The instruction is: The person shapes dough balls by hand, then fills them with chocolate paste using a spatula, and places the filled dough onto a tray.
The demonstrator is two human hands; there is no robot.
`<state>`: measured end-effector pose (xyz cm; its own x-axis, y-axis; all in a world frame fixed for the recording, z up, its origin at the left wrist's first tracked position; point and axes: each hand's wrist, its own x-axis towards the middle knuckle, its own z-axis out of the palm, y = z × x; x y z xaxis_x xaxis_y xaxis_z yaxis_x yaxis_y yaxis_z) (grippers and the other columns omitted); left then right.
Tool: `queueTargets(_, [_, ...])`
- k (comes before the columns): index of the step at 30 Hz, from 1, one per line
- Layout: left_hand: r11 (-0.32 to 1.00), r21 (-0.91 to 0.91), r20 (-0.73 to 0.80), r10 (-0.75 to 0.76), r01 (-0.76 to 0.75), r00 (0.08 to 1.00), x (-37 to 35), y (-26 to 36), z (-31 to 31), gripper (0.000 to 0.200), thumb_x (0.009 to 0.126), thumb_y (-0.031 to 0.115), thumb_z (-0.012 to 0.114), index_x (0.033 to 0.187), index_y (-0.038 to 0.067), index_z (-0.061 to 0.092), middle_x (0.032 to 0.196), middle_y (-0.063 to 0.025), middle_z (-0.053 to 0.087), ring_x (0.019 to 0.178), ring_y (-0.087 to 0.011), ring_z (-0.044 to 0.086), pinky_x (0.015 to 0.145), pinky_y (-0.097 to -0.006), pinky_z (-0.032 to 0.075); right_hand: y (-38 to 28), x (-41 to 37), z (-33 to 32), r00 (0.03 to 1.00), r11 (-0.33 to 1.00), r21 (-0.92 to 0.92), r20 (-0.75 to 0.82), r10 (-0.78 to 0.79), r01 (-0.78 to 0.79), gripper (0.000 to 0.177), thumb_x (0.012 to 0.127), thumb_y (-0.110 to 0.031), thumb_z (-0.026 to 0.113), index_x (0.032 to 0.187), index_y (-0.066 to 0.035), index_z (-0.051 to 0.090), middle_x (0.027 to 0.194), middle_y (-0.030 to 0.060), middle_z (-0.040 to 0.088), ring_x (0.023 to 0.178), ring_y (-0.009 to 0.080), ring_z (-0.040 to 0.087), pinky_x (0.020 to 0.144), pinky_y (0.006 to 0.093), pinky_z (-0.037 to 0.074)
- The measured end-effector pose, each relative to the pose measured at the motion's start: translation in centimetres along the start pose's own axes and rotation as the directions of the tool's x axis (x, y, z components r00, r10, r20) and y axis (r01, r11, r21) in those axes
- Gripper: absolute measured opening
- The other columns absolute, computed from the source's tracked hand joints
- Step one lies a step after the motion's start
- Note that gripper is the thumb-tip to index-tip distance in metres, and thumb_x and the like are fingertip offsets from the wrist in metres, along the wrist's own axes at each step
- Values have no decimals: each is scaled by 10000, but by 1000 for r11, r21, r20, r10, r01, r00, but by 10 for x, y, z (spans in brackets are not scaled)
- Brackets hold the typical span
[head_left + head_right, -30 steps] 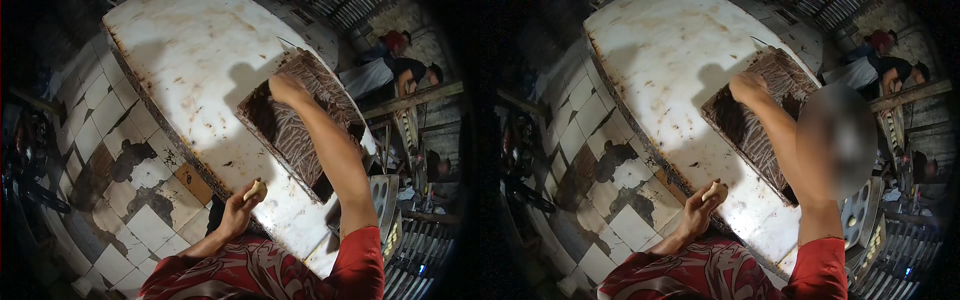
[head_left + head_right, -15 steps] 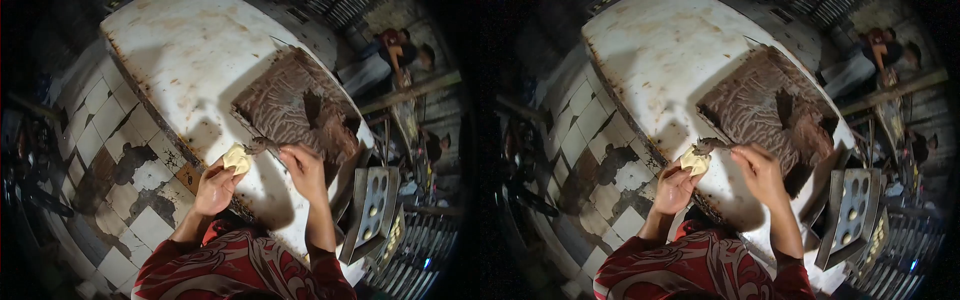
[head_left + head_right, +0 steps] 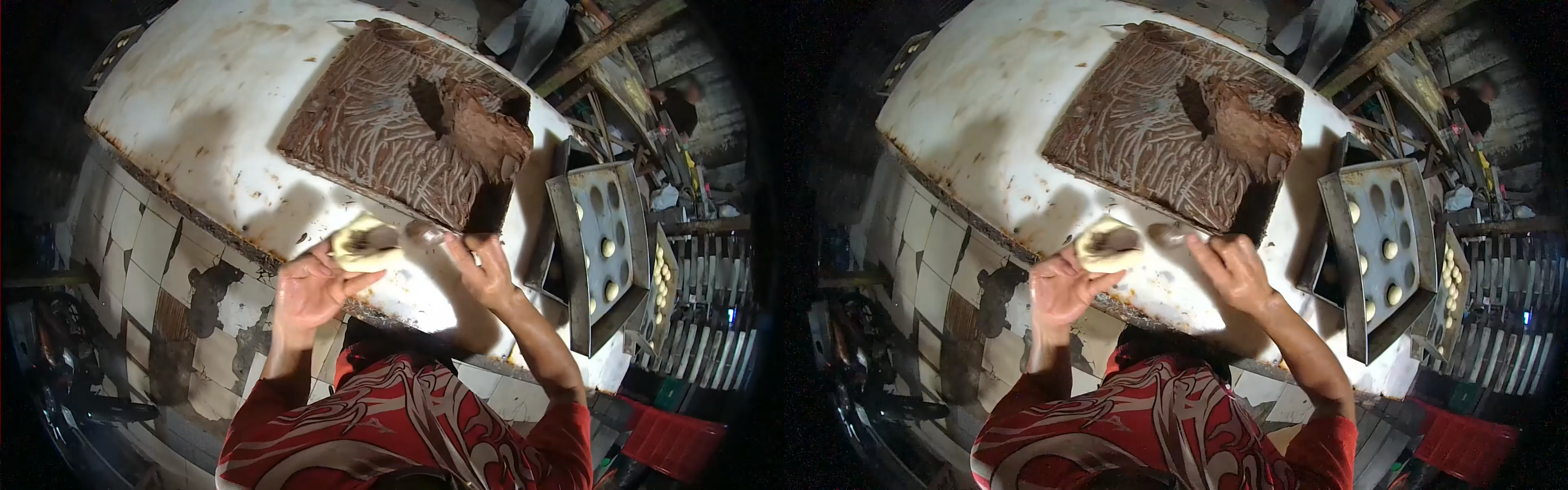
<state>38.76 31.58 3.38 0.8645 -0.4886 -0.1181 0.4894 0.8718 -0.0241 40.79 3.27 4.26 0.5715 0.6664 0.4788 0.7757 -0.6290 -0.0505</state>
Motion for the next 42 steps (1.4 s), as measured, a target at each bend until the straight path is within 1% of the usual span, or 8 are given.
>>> queueTargets(7, [987,148,158,32,-56,987,8,-21,-29,518,875,-50,457,1364,-13,290,1274,-243,457,1116,-371,528,919,-484,490,-34,-95,57,534,543,113,-100,839,-832,505,829,120,470,1298,-68,495,953,158,519,841,238,533,744,303,449])
queueTargets(15, [935,351,17,-64,54,998,26,-113,-33,350,779,-38,569,1125,-12,522,962,-111,600,857,-189,594,760,-279,492,-46,-86,6,581,622,205,-229,781,-756,207,841,-40,572,1038,-23,634,925,156,551,864,259,526,767,311,431])
queueTargets(18, [689,679,-132,-224,253,965,20,-161,-33,317,783,-35,591,1095,-23,541,950,-76,599,864,-148,583,768,-275,487,-42,-78,-53,628,268,696,330,705,-666,235,904,-180,534,996,8,641,930,144,603,842,218,569,772,296,435])
queueTargets(23, [675,654,-258,-227,342,939,14,-254,-24,361,804,-60,494,1164,-41,488,1065,-130,580,961,-219,593,839,-319,492,-56,-157,-112,894,781,452,102,435,-432,270,811,-172,658,1022,-7,623,960,148,560,860,316,537,748,371,459])
queueTargets(29, [699,621,-128,-356,355,926,20,-396,0,428,852,-20,433,1278,-43,397,1313,-206,439,1171,-250,475,998,-379,389,-45,-306,-180,894,855,314,-39,446,-413,234,790,-79,652,994,-10,561,850,137,577,746,307,587,643,370,483])
queueTargets(34, [194,977,-7,-382,88,924,40,-496,6,305,838,16,600,1118,-8,481,1014,-73,585,879,-119,575,796,-248,468,-21,-382,-254,303,-401,818,538,786,-412,137,909,-22,507,1005,64,553,928,78,625,814,150,628,744,240,505])
queueTargets(38, [-17,998,65,-34,-65,997,68,-589,-20,247,810,93,668,986,-2,523,842,-62,594,725,-105,564,658,-239,480,-51,-437,-229,341,381,675,-199,919,-632,303,843,29,499,1143,61,533,1257,185,468,1156,279,486,922,339,424])
queueTargets(42, [-345,897,236,-152,-275,960,109,-656,-74,382,781,205,695,1062,-4,542,1017,-158,583,942,-232,564,823,-345,453,-66,-490,-187,304,368,126,-356,884,-921,331,767,45,478,1081,28,583,1224,208,505,1172,416,443,998,483,333])
